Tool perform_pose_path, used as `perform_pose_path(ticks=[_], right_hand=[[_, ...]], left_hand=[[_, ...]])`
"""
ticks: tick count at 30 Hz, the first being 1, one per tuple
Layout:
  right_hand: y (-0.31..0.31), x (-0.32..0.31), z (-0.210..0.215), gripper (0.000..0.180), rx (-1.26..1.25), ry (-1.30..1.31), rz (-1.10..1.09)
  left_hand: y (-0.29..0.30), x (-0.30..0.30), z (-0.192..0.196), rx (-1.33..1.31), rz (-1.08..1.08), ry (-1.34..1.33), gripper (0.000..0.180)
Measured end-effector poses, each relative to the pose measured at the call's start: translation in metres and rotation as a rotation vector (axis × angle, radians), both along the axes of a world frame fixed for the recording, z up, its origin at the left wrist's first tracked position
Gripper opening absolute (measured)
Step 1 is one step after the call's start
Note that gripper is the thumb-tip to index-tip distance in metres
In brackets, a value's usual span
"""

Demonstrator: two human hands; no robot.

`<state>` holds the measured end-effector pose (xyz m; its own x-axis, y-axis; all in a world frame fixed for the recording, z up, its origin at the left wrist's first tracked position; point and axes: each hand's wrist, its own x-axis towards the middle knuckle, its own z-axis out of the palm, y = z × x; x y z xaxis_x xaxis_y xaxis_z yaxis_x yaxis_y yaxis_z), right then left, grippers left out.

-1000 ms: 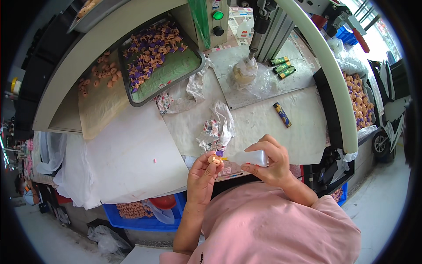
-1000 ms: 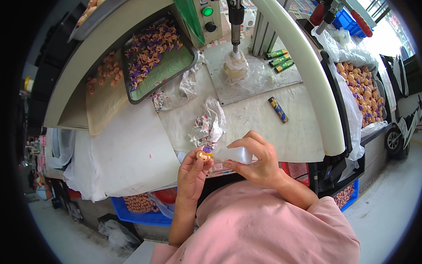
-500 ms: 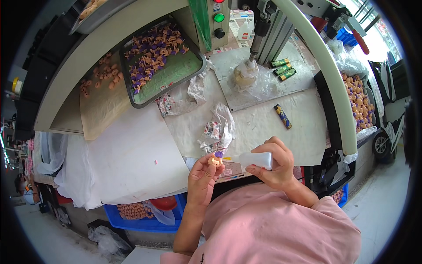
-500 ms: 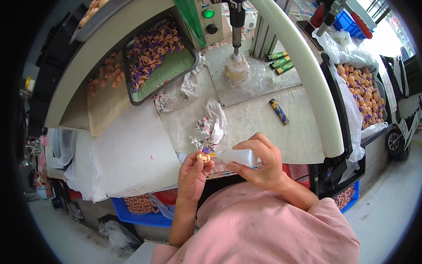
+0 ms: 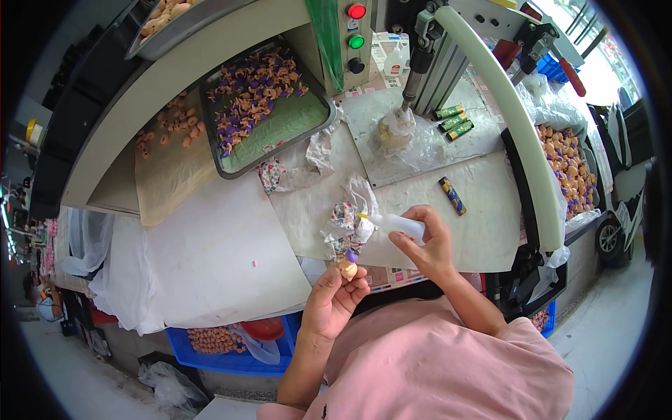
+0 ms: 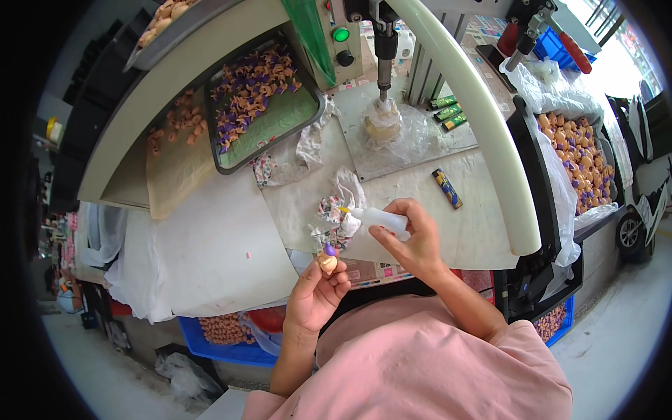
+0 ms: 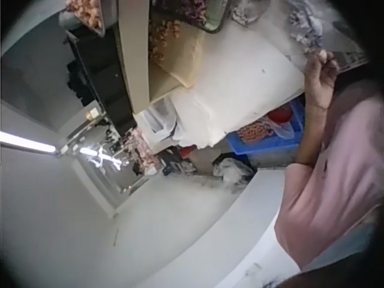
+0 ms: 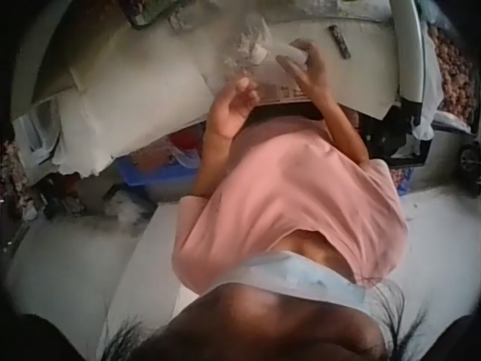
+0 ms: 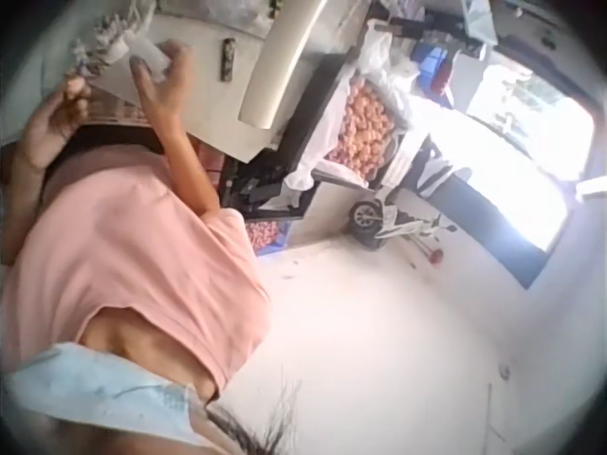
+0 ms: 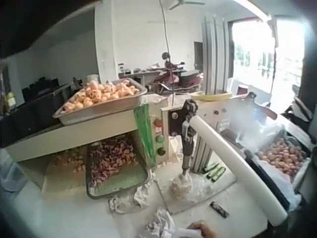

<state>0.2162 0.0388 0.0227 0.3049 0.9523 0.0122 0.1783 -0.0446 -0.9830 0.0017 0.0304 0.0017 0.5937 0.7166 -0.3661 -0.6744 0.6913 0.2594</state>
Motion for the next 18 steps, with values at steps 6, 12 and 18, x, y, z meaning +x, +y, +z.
perform_pose_path(ticks=[6, 12, 18], right_hand=[[0.017, -0.010, -0.008, 0.031, -0.042, -0.362, 0.078], [0.020, -0.013, -0.001, 0.030, 0.002, -0.442, 0.126], [0.018, -0.012, 0.004, 0.034, 0.102, -0.527, 0.166]], left_hand=[[0.000, 0.005, 0.009, -0.013, -0.039, -0.103, 0.035], [-0.001, 0.009, 0.012, -0.033, -0.058, -0.179, 0.041], [-0.003, 0.018, 0.011, -0.083, -0.125, -0.417, 0.044]])
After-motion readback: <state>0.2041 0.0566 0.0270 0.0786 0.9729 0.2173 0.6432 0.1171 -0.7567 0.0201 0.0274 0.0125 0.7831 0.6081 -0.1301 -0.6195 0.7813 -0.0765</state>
